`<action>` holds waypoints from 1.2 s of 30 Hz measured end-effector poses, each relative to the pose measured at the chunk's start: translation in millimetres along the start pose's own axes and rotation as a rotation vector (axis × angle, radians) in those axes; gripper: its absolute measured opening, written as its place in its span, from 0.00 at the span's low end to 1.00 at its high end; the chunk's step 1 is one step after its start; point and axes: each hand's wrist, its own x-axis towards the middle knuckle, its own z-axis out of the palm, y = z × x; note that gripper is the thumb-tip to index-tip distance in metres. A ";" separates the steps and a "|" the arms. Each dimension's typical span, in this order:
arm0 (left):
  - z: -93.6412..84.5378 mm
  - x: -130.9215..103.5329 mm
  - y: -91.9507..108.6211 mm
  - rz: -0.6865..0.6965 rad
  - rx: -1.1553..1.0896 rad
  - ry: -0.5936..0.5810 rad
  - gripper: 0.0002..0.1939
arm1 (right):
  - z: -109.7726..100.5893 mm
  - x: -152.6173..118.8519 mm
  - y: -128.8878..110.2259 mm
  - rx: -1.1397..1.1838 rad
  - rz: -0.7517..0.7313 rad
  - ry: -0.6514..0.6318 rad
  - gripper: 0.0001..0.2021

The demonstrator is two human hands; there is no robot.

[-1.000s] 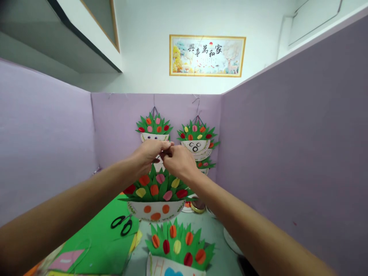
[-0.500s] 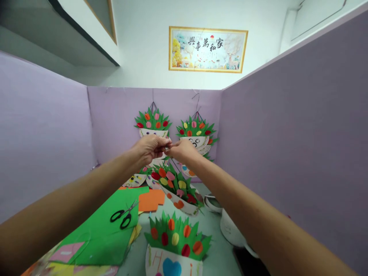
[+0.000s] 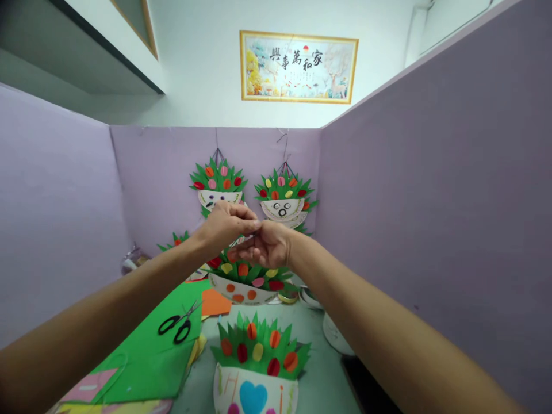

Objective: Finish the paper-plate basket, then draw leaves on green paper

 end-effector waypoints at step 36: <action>-30.4 9.4 -45.5 0.455 0.503 0.343 0.07 | 13.2 -11.5 -21.2 -1.958 -0.932 0.885 0.12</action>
